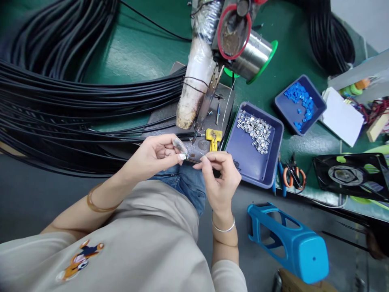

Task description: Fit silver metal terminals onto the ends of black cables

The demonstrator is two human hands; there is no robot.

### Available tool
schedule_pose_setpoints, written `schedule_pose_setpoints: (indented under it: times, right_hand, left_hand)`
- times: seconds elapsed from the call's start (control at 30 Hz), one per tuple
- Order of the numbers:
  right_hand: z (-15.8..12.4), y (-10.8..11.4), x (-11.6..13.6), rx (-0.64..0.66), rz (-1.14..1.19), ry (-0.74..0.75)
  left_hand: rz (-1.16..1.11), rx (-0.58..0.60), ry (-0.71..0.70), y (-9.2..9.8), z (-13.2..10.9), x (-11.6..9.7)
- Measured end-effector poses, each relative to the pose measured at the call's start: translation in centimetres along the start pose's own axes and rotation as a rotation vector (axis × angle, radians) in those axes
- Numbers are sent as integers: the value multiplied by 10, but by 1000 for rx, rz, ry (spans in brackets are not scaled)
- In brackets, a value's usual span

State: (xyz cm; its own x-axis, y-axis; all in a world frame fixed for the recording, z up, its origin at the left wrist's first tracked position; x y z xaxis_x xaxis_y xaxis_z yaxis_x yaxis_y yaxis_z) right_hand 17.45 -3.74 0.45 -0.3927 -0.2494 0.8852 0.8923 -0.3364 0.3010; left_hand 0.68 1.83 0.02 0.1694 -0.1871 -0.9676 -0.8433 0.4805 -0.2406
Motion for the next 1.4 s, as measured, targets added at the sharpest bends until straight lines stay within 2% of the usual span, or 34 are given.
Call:
schedule_pose_setpoints:
  times: [0.07, 0.2, 0.3, 0.47, 1.1, 1.4]
  right_hand:
    - [-1, -1, 0, -39, -56, 66]
    - [-1, -6, -2, 29, -166, 212]
    - [-1, -8, -4, 27, -191, 302]
    - [2, -11, -5, 14, -248, 384]
    - [7, -9, -6, 1, -239, 347]
    - [9, -9, -5, 9, -215, 337]
  left_hand:
    - [-11, -11, -1, 0, 0, 0]
    - [-33, -23, -3, 0, 2, 0]
    - [-39, -48, 22, -1, 4, -2]
    - [-13, -88, 79, -2, 9, -4]
    - [-39, -103, 97, -5, 18, -5]
    - [-127, -107, 100, -5, 20, -4]
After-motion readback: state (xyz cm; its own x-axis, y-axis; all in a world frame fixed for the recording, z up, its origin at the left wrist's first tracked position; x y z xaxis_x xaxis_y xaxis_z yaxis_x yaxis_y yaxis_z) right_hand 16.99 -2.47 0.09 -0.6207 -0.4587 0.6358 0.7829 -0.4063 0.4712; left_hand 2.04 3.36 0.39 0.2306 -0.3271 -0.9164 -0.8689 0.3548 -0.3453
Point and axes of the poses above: each hand's wrist, its own z-axis towards the middle knuckle, its own y-axis out of the back of the hand, x = y × z, the point moved 1 cm from there along z, towards the middle knuckle, and after that the axes turned 1 degree about z, right-handed, at the moved point
